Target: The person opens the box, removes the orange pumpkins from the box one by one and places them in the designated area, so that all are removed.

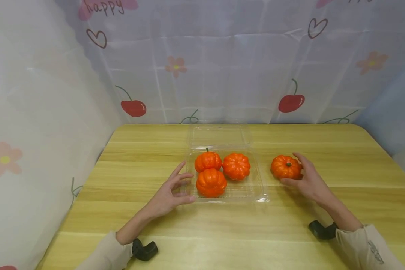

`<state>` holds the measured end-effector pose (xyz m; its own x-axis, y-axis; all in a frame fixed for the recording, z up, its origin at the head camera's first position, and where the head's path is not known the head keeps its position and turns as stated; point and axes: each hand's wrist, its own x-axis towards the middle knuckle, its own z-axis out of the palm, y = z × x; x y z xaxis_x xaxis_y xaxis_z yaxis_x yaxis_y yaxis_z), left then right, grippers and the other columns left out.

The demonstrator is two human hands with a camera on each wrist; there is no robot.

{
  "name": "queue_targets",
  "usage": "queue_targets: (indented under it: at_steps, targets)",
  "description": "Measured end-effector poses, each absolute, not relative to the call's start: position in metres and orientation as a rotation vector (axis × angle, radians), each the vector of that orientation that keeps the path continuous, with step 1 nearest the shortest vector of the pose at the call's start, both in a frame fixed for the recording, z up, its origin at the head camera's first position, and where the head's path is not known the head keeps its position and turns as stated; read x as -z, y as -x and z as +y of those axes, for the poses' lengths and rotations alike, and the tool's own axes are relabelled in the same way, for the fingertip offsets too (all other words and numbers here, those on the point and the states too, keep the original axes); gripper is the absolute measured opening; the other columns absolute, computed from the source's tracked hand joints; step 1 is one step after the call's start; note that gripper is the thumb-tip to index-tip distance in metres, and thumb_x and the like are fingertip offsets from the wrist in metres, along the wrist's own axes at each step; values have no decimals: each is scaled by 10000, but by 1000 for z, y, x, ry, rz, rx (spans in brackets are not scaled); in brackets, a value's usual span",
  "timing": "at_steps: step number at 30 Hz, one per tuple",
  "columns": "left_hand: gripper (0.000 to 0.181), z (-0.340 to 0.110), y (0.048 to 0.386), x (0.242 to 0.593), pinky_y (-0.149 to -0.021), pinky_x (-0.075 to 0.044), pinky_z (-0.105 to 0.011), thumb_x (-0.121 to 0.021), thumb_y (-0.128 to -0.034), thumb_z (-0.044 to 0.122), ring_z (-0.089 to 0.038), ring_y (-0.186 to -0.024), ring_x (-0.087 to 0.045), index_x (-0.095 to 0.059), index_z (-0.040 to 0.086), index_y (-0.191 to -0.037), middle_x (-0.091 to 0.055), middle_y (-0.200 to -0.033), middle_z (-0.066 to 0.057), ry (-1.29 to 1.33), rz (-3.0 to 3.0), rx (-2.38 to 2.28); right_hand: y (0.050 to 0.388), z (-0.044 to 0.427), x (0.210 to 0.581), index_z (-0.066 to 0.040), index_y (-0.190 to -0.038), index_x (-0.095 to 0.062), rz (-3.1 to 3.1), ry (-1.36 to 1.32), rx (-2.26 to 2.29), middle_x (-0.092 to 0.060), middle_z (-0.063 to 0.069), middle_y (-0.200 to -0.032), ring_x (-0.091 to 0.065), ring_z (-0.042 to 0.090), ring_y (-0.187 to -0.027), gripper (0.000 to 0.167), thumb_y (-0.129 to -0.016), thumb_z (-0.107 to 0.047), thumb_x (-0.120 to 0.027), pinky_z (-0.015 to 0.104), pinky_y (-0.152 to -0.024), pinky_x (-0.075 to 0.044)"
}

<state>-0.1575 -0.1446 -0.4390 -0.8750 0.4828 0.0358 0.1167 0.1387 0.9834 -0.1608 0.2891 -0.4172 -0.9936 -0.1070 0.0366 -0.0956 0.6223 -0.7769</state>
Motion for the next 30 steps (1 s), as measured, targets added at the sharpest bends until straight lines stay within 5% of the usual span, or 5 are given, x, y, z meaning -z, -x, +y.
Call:
queue_targets:
  at_steps: [7, 24, 26, 30]
  targets:
    - [689, -145, 154, 439, -1030, -454, -422, -790, -849, 128, -329, -1376, -384, -456, 33, -1444, -23, -1645, 82, -563, 2148, -1773, 150, 284, 414, 154, -1458, -245, 2886, 205, 1342, -229, 412, -1466, -199, 587, -1345, 858, -835, -83, -786, 746, -1042, -191]
    - [824, -146, 158, 438, -1030, -455, -427, -797, -846, 133, -336, -1375, -385, -335, 63, -1525, -207, -1612, -63, -577, 2139, -1780, 112, 242, 378, 70, -1385, -434, 2980, 438, 1455, -328, 307, -1460, -292, 523, -1313, 695, -805, -40, -801, 747, -988, -263]
    - [835, -145, 158, 438, -1033, -451, -435, -793, -849, 130, -335, -1374, -387, -318, 68, -1533, -234, -1601, -73, -578, 2140, -1778, 108, 235, 376, 34, -1380, -457, 2975, 485, 1462, -353, 272, -1458, -311, 477, -1318, 679, -801, -34, -804, 707, -991, -295]
    - [865, -144, 158, 437, -1035, -449, -442, -789, -850, 120, -333, -1372, -391, -282, 82, -1549, -282, -1580, -86, -570, 2144, -1773, 105, 222, 372, -13, -1373, -489, 2938, 609, 1481, -439, 176, -1404, -413, 340, -1266, 640, -812, -19, -798, 342, -1042, -414]
